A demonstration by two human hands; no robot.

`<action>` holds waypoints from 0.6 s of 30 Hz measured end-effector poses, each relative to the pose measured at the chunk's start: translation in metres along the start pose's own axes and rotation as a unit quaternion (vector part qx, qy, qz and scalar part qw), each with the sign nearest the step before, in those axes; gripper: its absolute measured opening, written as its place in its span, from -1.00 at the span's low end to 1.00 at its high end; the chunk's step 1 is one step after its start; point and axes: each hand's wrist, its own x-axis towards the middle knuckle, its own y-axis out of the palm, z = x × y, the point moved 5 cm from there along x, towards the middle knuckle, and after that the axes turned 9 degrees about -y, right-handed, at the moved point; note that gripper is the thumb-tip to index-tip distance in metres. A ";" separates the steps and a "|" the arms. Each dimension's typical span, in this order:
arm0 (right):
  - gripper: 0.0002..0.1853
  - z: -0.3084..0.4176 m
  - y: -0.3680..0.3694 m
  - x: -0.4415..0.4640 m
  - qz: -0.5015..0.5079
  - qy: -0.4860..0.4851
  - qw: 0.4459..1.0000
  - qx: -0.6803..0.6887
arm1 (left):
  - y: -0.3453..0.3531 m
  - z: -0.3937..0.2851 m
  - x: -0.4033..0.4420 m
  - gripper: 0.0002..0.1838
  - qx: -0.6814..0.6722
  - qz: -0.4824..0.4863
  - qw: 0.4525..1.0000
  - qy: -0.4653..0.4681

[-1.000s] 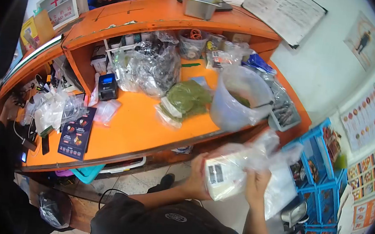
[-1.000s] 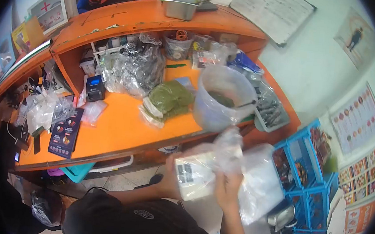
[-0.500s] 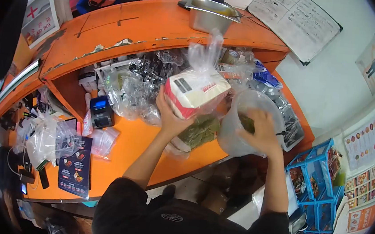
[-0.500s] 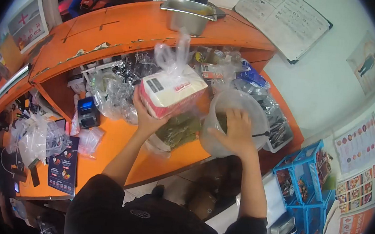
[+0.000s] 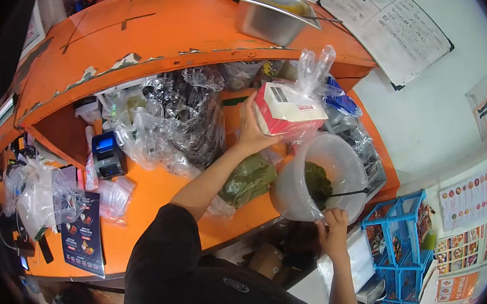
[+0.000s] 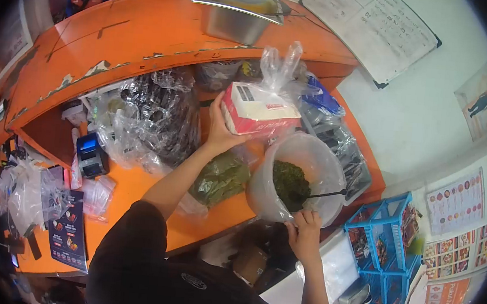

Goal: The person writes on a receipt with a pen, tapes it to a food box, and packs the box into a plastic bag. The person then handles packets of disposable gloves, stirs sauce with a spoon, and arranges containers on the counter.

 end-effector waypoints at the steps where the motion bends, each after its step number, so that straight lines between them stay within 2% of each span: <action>1: -0.81 0.000 0.002 -0.001 -0.007 0.000 1.000 -0.005 | 0.012 0.004 0.007 0.29 -0.032 0.023 0.999 -0.009; 6: -0.78 -0.001 0.005 -0.004 -0.009 0.014 1.000 -0.021 | 0.094 0.057 0.038 0.32 -0.093 0.087 0.990 -0.051; 9: -0.76 0.000 0.004 -0.003 -0.011 0.017 1.000 -0.018 | 0.134 0.075 0.044 0.40 -0.015 0.110 0.991 -0.070; 11: -0.76 0.000 0.002 -0.003 -0.013 0.023 0.999 -0.018 | 0.165 0.112 0.043 0.46 0.063 0.126 0.986 -0.086; 15: -0.74 -0.003 0.003 -0.006 -0.009 0.035 0.999 -0.003 | 0.201 0.162 0.028 0.58 0.220 0.185 0.949 -0.130; 18: -0.73 -0.004 0.003 -0.006 -0.014 0.036 0.999 -0.012 | 0.203 0.178 0.033 0.29 0.330 0.351 0.866 -0.138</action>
